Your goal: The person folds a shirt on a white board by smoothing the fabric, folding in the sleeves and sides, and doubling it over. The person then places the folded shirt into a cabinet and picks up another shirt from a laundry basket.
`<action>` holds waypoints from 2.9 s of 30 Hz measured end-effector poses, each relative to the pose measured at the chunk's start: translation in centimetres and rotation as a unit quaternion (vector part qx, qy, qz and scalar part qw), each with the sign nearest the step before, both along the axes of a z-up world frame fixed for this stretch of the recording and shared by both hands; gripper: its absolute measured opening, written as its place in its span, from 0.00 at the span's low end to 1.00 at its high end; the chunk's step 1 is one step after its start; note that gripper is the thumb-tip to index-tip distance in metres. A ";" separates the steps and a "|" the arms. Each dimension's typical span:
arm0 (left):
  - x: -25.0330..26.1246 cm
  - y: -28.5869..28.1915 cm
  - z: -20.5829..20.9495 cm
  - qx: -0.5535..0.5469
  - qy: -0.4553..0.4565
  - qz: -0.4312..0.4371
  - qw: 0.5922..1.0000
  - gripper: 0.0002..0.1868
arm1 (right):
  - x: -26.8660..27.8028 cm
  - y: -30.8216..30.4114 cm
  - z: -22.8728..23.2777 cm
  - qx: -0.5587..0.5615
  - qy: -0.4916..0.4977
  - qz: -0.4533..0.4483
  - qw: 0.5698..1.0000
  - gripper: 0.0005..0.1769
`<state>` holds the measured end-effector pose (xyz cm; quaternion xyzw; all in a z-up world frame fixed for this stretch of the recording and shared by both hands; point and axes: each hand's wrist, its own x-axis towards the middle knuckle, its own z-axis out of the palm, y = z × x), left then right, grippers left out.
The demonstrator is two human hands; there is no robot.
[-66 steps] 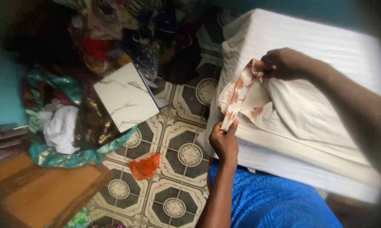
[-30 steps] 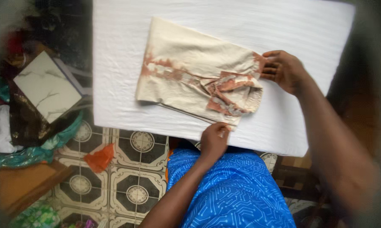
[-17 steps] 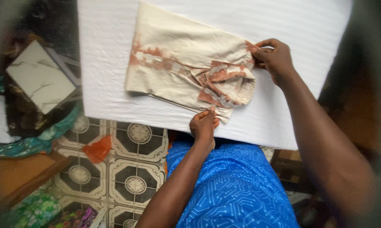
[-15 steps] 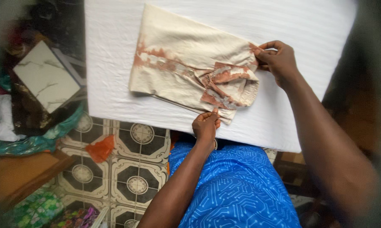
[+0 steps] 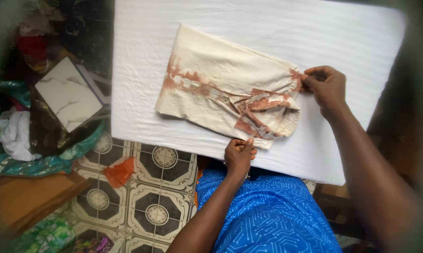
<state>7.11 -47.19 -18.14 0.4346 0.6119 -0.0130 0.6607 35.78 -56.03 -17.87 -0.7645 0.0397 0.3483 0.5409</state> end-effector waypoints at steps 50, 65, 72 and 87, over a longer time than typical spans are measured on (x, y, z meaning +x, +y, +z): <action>0.6 25.6 1.6 0.551 0.124 -0.490 0.664 0.46 | -4.0 37.2 -1.3 -0.256 -0.423 0.388 0.778 0.47; 11.9 32.7 1.7 0.539 -0.113 -0.594 0.587 0.33 | -12.0 27.5 3.1 -0.326 -0.361 0.215 0.847 0.39; 13.9 32.4 1.1 0.524 -0.043 -0.654 0.543 0.42 | -7.0 21.4 -0.5 -0.397 -0.276 0.177 0.857 0.52; 13.4 31.6 0.8 0.568 -0.026 -0.646 0.509 0.40 | -24.0 20.8 -0.9 -0.275 -0.358 0.265 0.852 0.46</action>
